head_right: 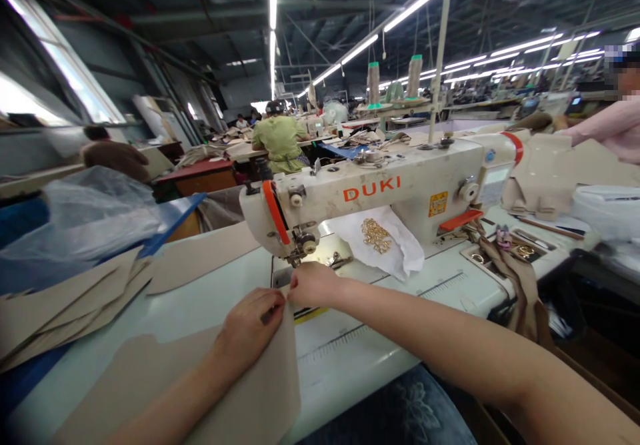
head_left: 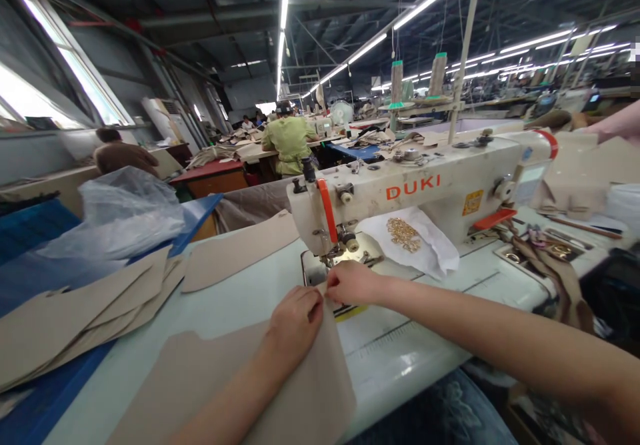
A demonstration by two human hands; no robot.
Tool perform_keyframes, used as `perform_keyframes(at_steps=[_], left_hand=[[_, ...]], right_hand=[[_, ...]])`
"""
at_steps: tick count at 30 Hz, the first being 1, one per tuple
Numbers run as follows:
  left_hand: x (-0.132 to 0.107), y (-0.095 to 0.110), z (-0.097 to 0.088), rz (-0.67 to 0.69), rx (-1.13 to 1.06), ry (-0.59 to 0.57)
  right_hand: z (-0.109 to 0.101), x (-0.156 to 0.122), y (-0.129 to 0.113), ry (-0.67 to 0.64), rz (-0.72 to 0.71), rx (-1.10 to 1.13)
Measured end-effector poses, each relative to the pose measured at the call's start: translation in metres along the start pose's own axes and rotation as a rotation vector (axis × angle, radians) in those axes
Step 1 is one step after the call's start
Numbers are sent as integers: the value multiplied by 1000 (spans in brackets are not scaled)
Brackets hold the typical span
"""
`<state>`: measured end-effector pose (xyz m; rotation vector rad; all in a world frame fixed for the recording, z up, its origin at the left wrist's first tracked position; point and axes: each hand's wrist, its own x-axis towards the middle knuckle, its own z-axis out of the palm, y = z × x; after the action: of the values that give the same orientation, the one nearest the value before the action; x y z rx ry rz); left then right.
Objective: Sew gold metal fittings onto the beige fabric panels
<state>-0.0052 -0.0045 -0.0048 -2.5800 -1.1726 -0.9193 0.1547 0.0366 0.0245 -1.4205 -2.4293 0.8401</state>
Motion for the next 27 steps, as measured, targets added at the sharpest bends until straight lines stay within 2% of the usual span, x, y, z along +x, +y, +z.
perform_keyframes(at_steps=[2,5,9,11,19,23,27], left_hand=[[0,0,0,-1,-3,-2],[1,1,0,5,-22,4],[0,2,-1,-3,-35,4],[0,2,0,-11,-34,-2],[-1,-3,-1,33,-28,-58],[-1,-4,0,17,-33,-102],[-2,-4,1,31,-32,-73]], right_hand=[[0,-14,5,91,-68,-73],[1,-42,17,121,-225,-172],[4,-74,28,135,-712,-501],[7,-79,29,171,-824,-588],[30,-51,22,398,-809,-540],[35,-46,22,338,-838,-515],[36,-46,25,292,-821,-474]])
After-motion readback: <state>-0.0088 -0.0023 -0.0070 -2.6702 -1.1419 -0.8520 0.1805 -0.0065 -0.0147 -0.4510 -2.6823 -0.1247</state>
